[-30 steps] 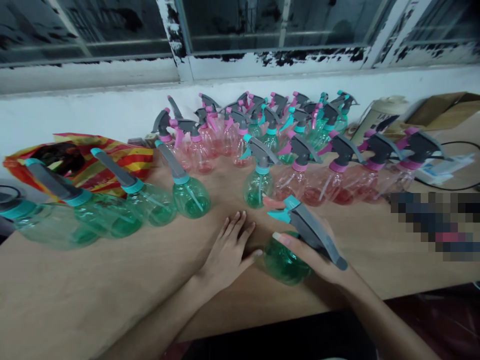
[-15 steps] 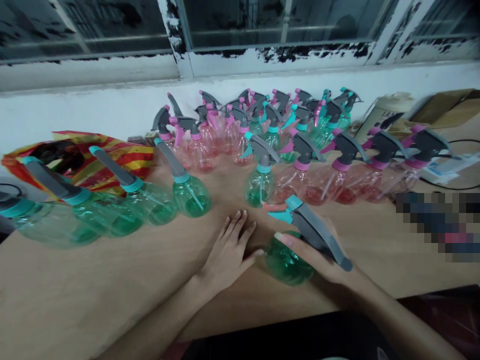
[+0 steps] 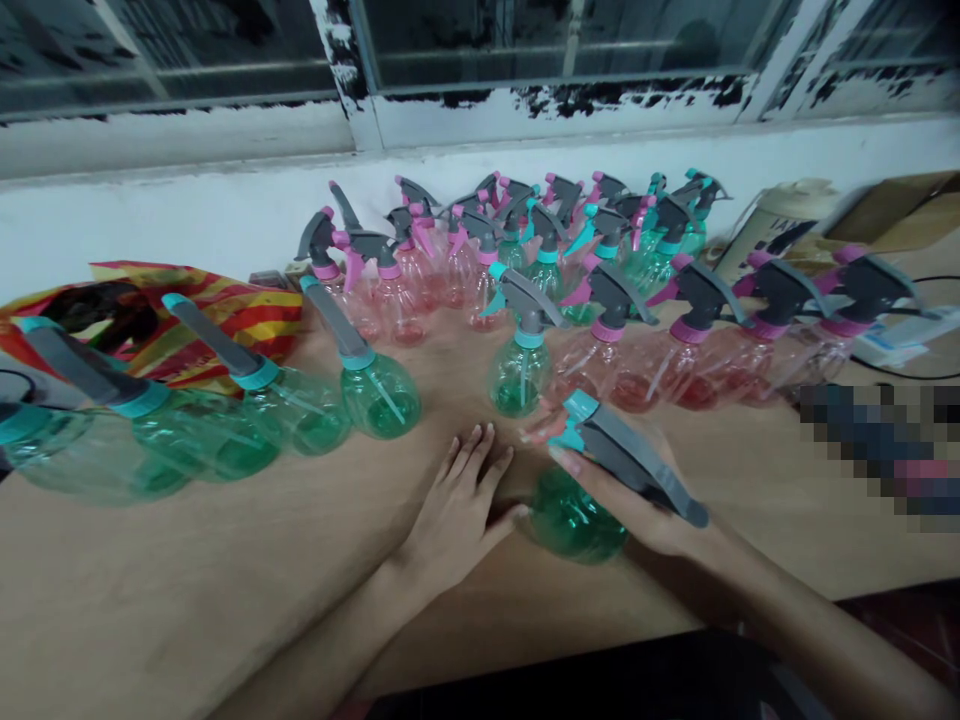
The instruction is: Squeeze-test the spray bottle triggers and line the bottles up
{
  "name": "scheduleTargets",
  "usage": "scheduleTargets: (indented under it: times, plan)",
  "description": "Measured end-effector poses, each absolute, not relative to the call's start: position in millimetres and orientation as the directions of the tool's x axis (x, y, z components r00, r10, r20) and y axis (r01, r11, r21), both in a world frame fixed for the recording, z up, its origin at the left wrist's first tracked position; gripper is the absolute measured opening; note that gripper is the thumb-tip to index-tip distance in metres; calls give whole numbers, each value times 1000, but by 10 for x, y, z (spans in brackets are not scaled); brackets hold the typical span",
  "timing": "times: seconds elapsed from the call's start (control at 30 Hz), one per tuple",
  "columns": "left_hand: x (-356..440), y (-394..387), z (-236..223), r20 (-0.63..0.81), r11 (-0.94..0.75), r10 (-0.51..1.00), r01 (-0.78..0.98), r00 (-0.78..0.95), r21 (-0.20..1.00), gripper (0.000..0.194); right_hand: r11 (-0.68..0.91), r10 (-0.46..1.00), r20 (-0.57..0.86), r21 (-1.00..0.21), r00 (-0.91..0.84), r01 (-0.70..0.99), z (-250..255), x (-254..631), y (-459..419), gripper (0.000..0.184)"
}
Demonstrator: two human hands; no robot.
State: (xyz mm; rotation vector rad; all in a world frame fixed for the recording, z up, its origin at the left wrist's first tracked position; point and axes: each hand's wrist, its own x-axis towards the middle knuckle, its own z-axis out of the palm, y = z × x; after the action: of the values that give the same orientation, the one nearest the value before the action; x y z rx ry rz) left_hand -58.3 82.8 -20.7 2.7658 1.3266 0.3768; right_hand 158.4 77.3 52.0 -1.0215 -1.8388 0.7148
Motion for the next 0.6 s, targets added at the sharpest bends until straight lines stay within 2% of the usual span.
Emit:
scheduleTargets:
  times: [0.07, 0.27, 0.43, 0.6]
  plan:
    - [-585, 827, -217, 200, -630, 774, 762, 600, 149, 64, 461, 885, 396, -820, -245, 339, 523, 1573, 763, 9]
    - [-584, 817, -219, 205, -631, 772, 765, 602, 128, 63, 415, 907, 364, -862, -213, 293, 509, 1552, 765, 10]
    - [-577, 822, -210, 185, -632, 772, 767, 608, 115, 64, 408, 903, 356, -885, -240, 224, 512, 1547, 765, 34]
    - [-578, 823, -215, 179, -627, 777, 767, 603, 136, 64, 404, 910, 354, -877, -216, 262, 517, 1542, 745, 39]
